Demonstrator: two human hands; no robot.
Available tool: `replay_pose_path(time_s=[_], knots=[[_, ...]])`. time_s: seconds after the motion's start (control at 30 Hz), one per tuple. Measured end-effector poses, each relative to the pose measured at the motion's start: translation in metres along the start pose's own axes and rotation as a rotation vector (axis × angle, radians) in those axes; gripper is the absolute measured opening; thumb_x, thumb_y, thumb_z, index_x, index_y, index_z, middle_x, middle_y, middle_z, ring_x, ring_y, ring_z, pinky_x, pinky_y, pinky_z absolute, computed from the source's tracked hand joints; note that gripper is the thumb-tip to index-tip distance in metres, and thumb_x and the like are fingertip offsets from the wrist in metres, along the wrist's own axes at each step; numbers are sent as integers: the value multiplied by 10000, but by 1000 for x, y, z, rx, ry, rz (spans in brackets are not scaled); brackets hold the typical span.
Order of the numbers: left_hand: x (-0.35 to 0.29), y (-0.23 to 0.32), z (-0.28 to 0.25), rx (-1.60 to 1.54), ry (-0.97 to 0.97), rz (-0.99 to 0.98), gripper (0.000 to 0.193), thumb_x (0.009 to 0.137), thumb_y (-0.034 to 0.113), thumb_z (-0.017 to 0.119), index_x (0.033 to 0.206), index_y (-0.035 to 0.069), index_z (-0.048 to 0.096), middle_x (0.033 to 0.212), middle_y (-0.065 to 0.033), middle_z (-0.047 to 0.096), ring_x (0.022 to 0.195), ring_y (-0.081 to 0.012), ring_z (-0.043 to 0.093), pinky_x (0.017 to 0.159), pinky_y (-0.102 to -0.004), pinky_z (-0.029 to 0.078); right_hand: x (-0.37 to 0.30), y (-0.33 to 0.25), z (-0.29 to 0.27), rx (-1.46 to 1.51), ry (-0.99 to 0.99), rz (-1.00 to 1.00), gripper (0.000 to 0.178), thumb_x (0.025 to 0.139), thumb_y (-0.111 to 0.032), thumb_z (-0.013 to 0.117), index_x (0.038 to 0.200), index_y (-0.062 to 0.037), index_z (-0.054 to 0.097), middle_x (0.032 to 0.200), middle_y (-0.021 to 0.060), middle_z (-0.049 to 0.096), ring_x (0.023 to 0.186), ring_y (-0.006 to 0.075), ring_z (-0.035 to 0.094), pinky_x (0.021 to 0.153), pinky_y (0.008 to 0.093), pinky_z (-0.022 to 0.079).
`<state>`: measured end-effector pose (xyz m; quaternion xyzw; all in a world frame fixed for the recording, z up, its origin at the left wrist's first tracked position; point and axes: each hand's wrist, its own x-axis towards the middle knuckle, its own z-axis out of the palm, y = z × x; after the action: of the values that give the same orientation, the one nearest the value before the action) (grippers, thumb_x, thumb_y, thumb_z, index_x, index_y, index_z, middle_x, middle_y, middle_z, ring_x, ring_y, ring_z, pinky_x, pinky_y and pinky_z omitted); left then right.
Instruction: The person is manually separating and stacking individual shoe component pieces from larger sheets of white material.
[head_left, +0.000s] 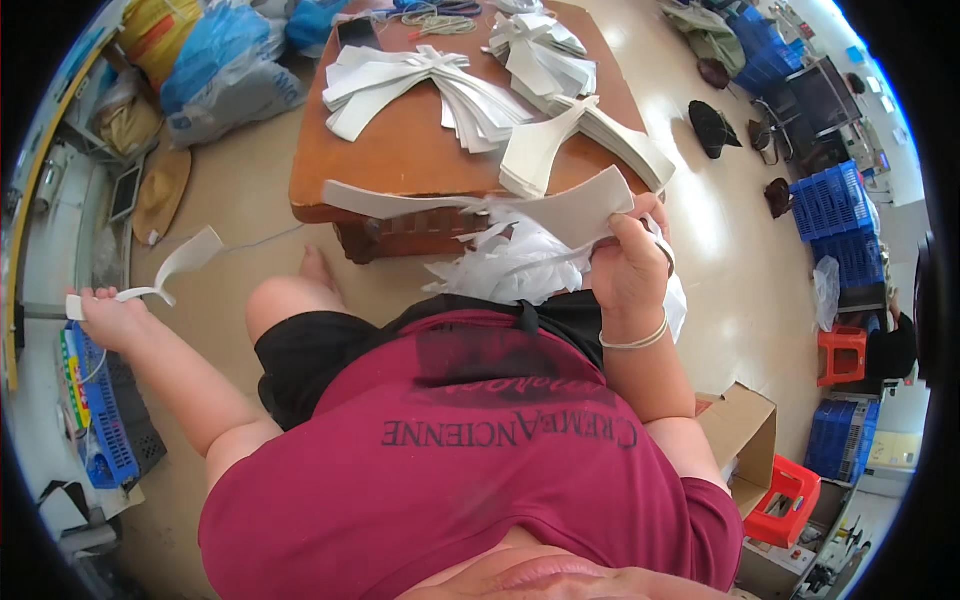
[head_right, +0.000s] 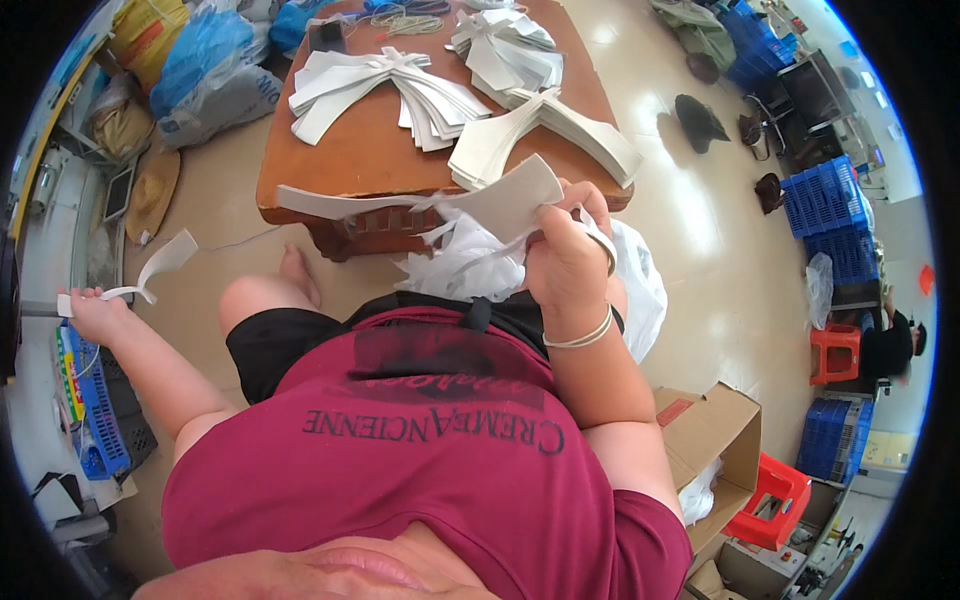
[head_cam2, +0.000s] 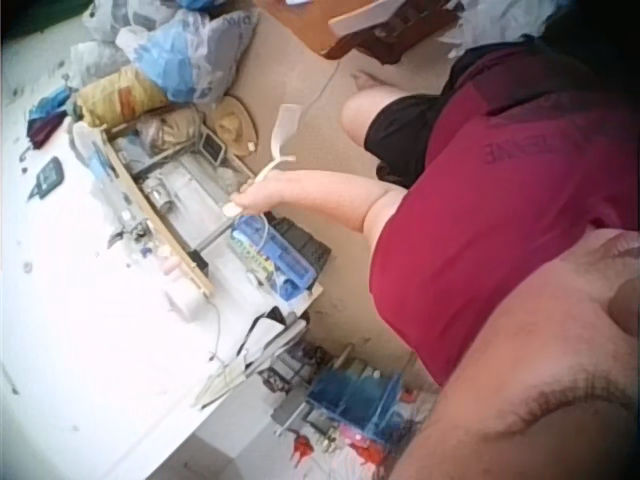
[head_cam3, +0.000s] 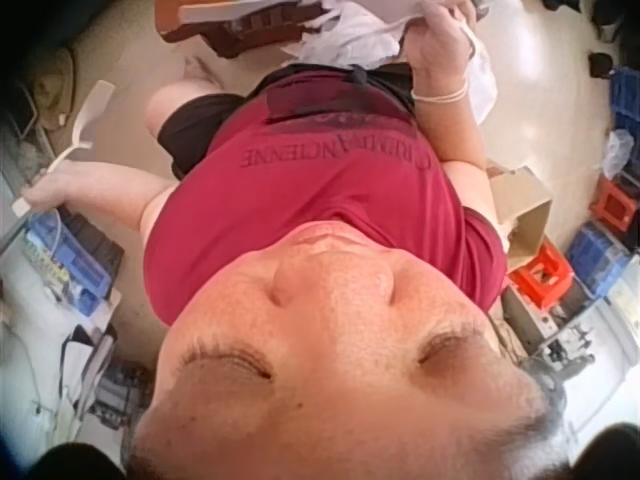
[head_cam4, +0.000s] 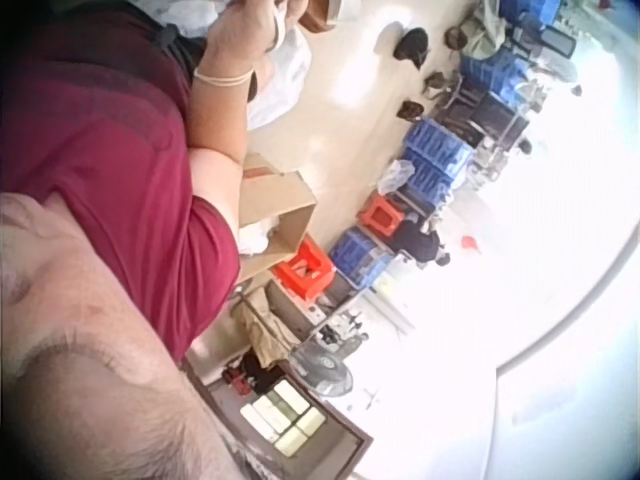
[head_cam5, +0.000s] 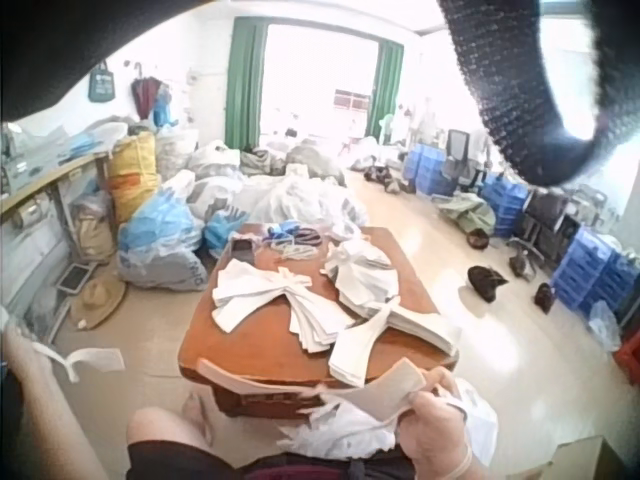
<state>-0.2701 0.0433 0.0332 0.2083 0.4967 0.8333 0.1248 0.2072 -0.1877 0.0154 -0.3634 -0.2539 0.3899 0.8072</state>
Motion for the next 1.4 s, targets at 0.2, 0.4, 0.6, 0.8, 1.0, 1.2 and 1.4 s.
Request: replay_pose_path(time_s=[0.2,0.4,0.6,0.8,1.0,1.2,1.4], knots=[[-81,16,7,-361,-1093,-689,298,857,32,574,1147,-23,536,805,-29,485,636,-115,422,574,-250,370,-4,12,0,78,-199,114,155,777,106,500,752,-46,482,953,97,587,822,182,541,745,304,455],[-261,43,20,76,-1816,-679,217,828,131,708,989,23,610,826,20,560,754,-56,519,654,-216,433,-20,21,14,29,-337,206,143,757,67,578,752,-50,495,962,102,603,819,164,557,711,297,475],[-300,37,17,-36,-2030,-785,281,796,123,764,1011,6,626,903,-9,626,814,-75,562,704,-232,464,-30,23,13,-60,-348,250,147,761,40,598,735,-57,491,969,88,607,817,148,552,710,293,471],[-296,32,12,-4,-1925,-723,312,777,123,778,1021,-2,629,875,-13,640,794,-80,572,690,-239,476,-29,25,11,-182,-250,283,176,767,26,657,728,-60,509,942,62,615,800,123,543,709,279,451],[-299,34,15,88,-2019,-608,263,755,64,782,965,23,629,876,-21,650,794,-93,598,705,-257,481,-28,22,5,-566,-322,43,234,784,3,721,715,-55,506,961,77,649,837,109,556,725,263,457],[-283,28,20,97,-1746,-576,169,816,94,719,948,18,646,869,-17,650,815,-91,594,731,-247,477,-23,17,-1,-432,-201,77,240,782,27,705,701,-49,492,926,83,664,823,115,566,724,268,467],[-253,9,25,52,-1503,-133,117,870,67,672,979,25,668,941,-33,667,859,-98,607,776,-247,484,-21,10,-3,-616,-250,-71,242,780,30,703,700,-47,488,920,85,672,807,115,586,691,256,473]])
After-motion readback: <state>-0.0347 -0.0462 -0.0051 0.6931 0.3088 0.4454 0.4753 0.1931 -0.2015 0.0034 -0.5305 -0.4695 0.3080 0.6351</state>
